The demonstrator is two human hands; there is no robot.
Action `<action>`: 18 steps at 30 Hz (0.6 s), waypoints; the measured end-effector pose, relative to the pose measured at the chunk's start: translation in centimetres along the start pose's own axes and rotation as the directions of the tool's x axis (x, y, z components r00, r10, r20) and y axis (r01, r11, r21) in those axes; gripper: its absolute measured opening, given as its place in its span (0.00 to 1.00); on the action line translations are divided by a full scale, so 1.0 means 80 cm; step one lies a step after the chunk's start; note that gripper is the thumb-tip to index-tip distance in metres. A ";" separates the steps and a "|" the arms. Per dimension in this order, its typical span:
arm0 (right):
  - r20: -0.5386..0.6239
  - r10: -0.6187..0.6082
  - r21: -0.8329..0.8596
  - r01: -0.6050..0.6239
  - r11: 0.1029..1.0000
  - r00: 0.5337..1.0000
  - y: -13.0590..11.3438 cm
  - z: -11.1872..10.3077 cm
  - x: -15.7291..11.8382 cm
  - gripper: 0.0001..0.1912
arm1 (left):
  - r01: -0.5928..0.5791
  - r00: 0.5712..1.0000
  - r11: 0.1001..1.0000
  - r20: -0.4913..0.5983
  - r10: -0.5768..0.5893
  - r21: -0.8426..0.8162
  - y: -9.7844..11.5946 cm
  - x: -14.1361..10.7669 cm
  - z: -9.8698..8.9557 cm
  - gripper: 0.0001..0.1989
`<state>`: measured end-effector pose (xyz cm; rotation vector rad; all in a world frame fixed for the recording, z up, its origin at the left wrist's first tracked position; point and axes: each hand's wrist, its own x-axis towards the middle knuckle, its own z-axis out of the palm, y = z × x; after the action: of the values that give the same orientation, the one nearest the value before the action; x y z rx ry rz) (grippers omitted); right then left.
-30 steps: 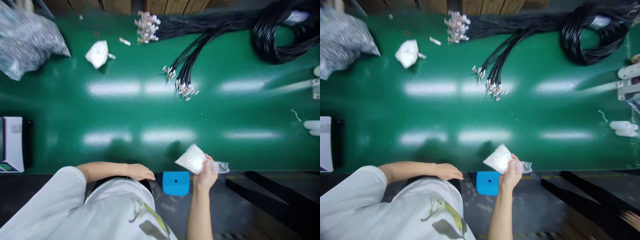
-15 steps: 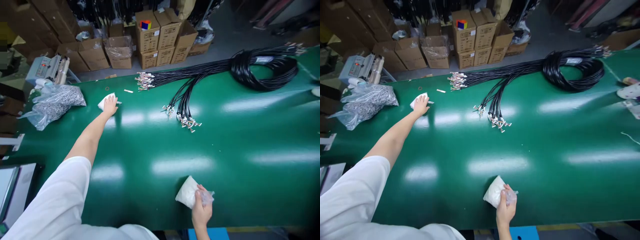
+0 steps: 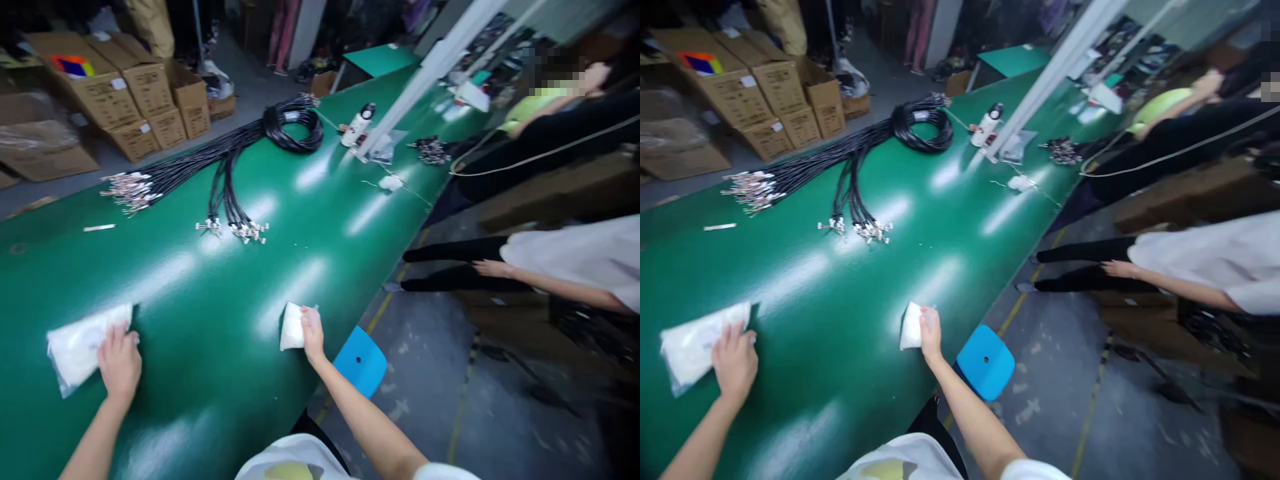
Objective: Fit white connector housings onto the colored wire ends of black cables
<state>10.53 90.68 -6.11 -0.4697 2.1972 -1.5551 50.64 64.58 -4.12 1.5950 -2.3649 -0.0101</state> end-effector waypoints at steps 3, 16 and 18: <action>0.057 -0.001 0.014 0.000 1.000 0.998 0.001 -0.003 0.004 0.23 | -0.216 0.976 0.962 -0.065 0.208 -0.164 0.080 -0.130 0.037 0.19; 0.855 -0.335 0.182 0.376 0.909 0.396 -0.072 -0.254 -0.129 0.04 | -0.349 0.928 0.786 -0.070 0.367 -0.511 0.422 -0.262 -0.111 0.16; 0.867 -0.322 0.104 0.492 0.864 0.382 -0.070 -0.295 -0.147 0.06 | -0.368 0.902 0.686 -0.062 0.428 -0.627 0.480 -0.275 -0.132 0.14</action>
<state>8.94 113.75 7.70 -1.5822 1.4003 -0.9056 25.96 101.08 7.26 0.7552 -2.3538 -0.7204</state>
